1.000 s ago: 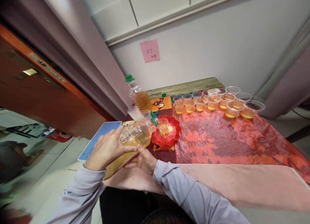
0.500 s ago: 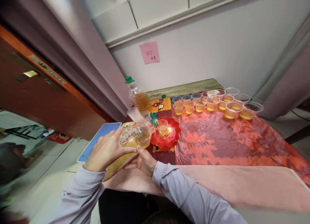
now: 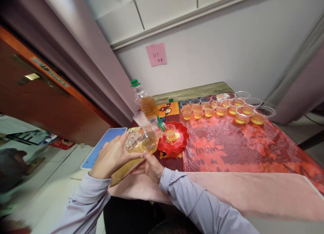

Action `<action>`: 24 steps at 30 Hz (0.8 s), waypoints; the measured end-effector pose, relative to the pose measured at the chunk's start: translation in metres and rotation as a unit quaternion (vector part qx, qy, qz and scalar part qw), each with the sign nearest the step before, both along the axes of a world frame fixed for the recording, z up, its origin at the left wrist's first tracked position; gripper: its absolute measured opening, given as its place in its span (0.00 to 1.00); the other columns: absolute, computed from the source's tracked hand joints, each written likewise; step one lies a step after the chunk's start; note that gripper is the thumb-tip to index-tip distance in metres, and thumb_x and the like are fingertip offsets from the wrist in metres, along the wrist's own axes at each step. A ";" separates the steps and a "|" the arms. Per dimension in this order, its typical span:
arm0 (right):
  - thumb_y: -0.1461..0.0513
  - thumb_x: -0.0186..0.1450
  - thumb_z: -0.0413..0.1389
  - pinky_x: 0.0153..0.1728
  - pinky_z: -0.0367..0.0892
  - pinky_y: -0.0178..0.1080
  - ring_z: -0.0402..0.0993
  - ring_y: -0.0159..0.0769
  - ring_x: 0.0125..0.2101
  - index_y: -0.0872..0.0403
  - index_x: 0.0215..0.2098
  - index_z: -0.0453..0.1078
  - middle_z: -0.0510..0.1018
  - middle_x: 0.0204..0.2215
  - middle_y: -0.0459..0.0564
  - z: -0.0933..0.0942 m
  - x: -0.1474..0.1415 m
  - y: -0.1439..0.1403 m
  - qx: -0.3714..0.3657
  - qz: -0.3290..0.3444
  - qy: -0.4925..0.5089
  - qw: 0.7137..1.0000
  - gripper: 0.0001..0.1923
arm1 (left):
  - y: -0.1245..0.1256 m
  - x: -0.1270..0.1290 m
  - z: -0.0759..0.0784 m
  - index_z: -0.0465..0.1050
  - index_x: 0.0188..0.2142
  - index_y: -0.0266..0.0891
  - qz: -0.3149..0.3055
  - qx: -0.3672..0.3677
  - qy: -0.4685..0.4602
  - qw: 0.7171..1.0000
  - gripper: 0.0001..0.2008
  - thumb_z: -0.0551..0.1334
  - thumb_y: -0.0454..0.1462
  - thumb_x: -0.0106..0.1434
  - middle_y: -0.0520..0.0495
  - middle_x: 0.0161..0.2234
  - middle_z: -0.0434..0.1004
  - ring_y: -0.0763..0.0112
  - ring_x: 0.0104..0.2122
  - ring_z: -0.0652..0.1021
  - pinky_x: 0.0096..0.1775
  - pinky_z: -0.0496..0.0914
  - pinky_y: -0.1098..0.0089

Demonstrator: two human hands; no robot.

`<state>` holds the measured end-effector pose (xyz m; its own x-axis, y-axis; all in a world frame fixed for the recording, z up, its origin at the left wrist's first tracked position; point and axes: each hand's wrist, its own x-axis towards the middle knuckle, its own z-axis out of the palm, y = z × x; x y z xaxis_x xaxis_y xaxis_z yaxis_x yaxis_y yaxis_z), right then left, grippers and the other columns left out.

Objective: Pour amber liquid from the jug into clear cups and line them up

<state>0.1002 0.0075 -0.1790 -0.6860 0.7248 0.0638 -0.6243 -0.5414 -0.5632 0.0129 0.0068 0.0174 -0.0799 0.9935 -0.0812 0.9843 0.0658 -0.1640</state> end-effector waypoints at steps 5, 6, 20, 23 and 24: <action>0.30 0.58 0.62 0.49 0.77 0.58 0.84 0.51 0.45 0.54 0.58 0.70 0.84 0.44 0.58 -0.005 -0.001 0.002 -0.004 -0.067 -0.038 0.997 0.46 | -0.006 -0.015 -0.018 0.61 0.68 0.41 -0.043 0.079 -0.059 0.994 0.46 0.69 0.60 0.58 0.34 0.59 0.78 0.44 0.60 0.77 0.57 0.70 0.53; 0.31 0.58 0.64 0.49 0.77 0.57 0.84 0.50 0.44 0.53 0.58 0.70 0.83 0.46 0.58 -0.005 0.000 0.002 0.000 -0.083 -0.045 0.996 0.45 | -0.008 -0.020 -0.024 0.60 0.69 0.41 -0.042 0.102 -0.073 0.991 0.48 0.70 0.59 0.57 0.33 0.61 0.76 0.44 0.61 0.76 0.58 0.70 0.52; 0.40 0.63 0.66 0.66 0.64 0.58 0.73 0.53 0.62 0.47 0.63 0.71 0.76 0.62 0.57 -0.014 -0.001 0.008 0.162 -0.235 -0.128 0.950 0.37 | -0.020 -0.084 -0.151 0.63 0.68 0.37 0.056 0.453 -0.512 0.727 0.60 0.76 0.64 0.43 0.34 0.53 0.79 0.48 0.53 0.82 0.57 0.75 0.52; 0.41 0.64 0.65 0.67 0.64 0.58 0.74 0.53 0.62 0.48 0.60 0.72 0.78 0.59 0.57 -0.017 0.000 0.008 0.179 -0.243 -0.162 0.940 0.33 | -0.022 -0.084 -0.179 0.61 0.68 0.40 0.059 0.459 -0.569 0.680 0.59 0.77 0.62 0.44 0.33 0.57 0.76 0.46 0.57 0.79 0.59 0.74 0.51; 0.41 0.65 0.65 0.67 0.64 0.58 0.74 0.54 0.62 0.48 0.60 0.72 0.78 0.59 0.58 -0.018 0.000 0.008 0.186 -0.241 -0.166 0.938 0.32 | -0.023 -0.083 -0.185 0.60 0.69 0.41 0.056 0.461 -0.582 0.667 0.58 0.77 0.62 0.45 0.33 0.58 0.75 0.45 0.58 0.78 0.60 0.74 0.51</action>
